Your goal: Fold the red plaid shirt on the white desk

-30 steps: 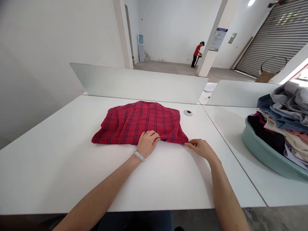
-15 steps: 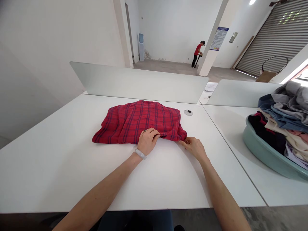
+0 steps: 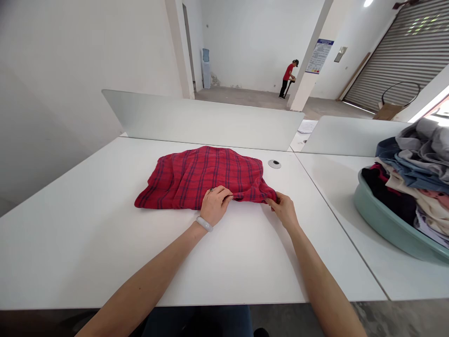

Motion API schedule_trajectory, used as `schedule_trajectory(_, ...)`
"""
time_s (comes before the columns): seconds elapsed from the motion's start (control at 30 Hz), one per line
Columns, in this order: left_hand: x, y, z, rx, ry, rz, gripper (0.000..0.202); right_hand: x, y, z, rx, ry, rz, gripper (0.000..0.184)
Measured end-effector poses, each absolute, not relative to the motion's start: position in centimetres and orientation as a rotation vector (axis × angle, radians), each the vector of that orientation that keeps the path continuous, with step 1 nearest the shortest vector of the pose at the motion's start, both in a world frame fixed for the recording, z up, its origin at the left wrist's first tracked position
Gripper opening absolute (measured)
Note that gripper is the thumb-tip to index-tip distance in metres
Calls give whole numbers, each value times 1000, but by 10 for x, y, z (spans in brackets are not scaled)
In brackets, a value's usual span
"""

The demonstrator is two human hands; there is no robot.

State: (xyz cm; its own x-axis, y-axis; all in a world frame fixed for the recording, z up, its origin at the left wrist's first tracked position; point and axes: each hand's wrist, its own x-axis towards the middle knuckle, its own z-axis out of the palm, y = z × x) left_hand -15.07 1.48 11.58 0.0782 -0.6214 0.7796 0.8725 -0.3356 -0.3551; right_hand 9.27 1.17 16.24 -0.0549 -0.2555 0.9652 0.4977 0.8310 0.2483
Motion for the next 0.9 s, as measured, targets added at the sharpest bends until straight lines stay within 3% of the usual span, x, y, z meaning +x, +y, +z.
schedule_trajectory(0.23, -152, 14, 115, -1074, -339, -1491, 19, 107, 8, 168, -59, -1518, -519, 20)
schedule_trajectory(0.53, -155, 10, 114, -1071, -303, -1478, 18, 102, 2, 162, 123, -1435, -266, 28)
schedule_trajectory(0.9, -161, 5, 114, -1001, -301, -1374, 18, 110, -7, 165, -35, -1252, -492, 18)
